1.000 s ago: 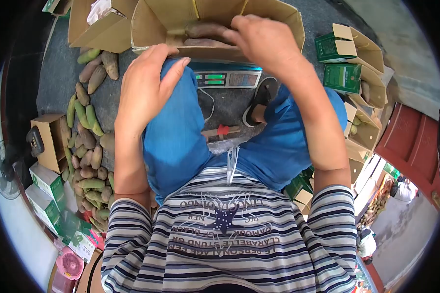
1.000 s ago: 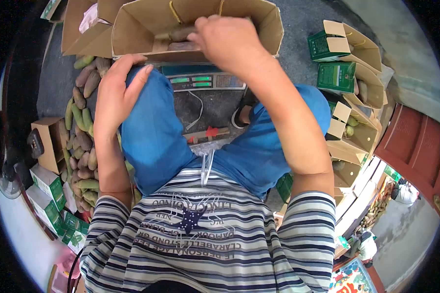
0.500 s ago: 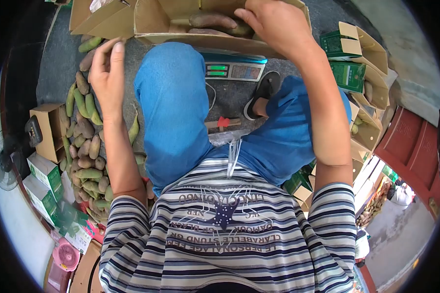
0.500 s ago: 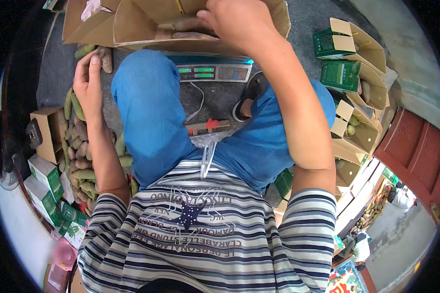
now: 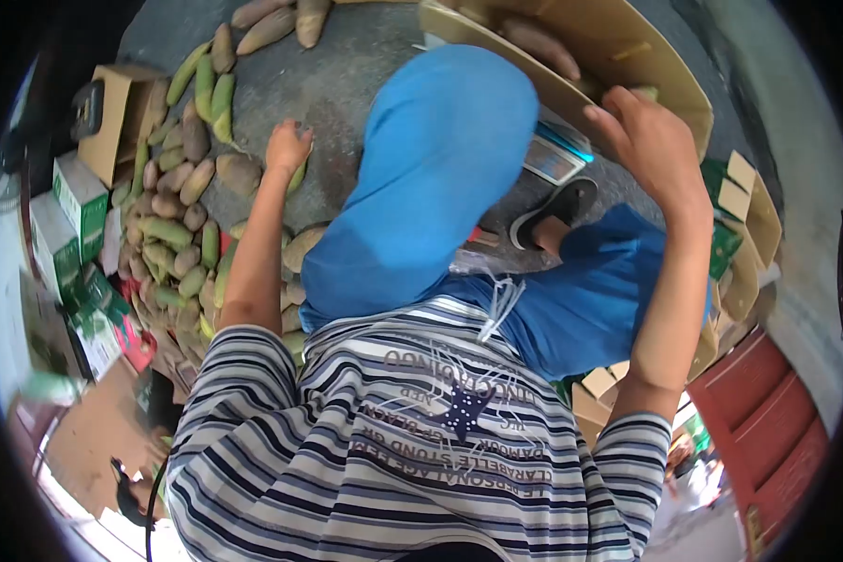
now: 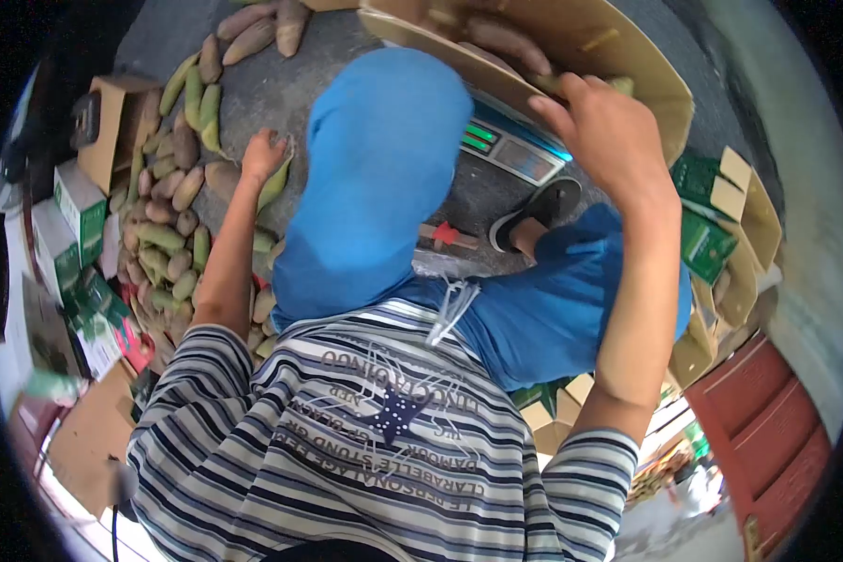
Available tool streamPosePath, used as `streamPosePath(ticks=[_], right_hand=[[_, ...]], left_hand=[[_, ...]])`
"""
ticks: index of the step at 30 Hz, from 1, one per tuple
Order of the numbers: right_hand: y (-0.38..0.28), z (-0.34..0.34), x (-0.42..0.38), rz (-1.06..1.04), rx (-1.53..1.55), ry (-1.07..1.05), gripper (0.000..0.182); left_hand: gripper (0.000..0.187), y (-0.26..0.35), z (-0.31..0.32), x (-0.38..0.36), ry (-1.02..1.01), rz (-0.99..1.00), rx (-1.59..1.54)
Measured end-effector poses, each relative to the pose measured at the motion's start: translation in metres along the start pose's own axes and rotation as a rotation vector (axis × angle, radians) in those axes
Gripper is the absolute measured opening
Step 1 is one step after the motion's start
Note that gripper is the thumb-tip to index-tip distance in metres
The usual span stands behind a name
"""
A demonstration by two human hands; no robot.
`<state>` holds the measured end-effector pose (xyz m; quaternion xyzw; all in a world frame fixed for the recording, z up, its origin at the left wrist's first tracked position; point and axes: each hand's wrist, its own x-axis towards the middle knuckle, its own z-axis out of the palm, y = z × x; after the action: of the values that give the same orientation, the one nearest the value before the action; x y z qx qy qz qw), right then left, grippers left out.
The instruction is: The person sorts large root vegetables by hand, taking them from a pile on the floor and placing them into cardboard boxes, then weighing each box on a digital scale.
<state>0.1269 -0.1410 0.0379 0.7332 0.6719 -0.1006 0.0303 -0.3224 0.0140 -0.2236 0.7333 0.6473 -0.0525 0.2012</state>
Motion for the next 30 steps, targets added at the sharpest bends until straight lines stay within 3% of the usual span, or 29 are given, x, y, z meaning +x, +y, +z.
streamPosePath(ticks=[6, 8, 9, 15, 18, 21, 23, 25, 29, 30], right_hand=[[-0.003, 0.008, 0.004, -0.028, 0.038, -0.063, 0.032], [-0.005, 0.010, 0.005, -0.035, -0.009, -0.092, 0.030], [-0.005, 0.010, 0.005, -0.037, -0.009, -0.100, 0.030], [-0.008, 0.014, 0.006, -0.038, -0.018, -0.084, 0.029], [-0.007, 0.021, 0.006, -0.036, -0.035, -0.093, 0.029], [-0.007, 0.019, 0.008, 0.015, -0.032, -0.131, 0.029], [-0.005, 0.021, 0.008, -0.024, -0.039, -0.107, 0.025], [-0.003, 0.024, 0.009, -0.030, -0.041, -0.098, 0.020], [-0.003, 0.029, 0.007, -0.059, -0.046, -0.047, 0.012], [-0.001, 0.032, 0.006, -0.069, -0.044, -0.027, 0.012]], left_hand=[[0.051, -0.047, 0.033, -0.026, -0.085, -0.221, 0.165], [0.051, -0.060, 0.044, -0.033, -0.234, -0.239, 0.222], [0.052, -0.067, 0.052, -0.036, -0.311, -0.246, 0.250], [0.047, -0.078, 0.074, -0.042, -0.335, -0.114, 0.560], [0.046, -0.083, 0.087, -0.041, -0.231, -0.106, 0.521], [0.044, -0.082, 0.092, -0.039, -0.320, -0.204, 0.336], [0.042, -0.069, 0.080, -0.046, -0.272, -0.164, 0.297], [0.040, -0.063, 0.071, -0.049, -0.161, -0.062, 0.222], [0.038, -0.036, 0.038, -0.030, 0.154, -0.080, -0.156], [0.038, -0.024, 0.023, -0.021, 0.221, -0.006, -0.391]])
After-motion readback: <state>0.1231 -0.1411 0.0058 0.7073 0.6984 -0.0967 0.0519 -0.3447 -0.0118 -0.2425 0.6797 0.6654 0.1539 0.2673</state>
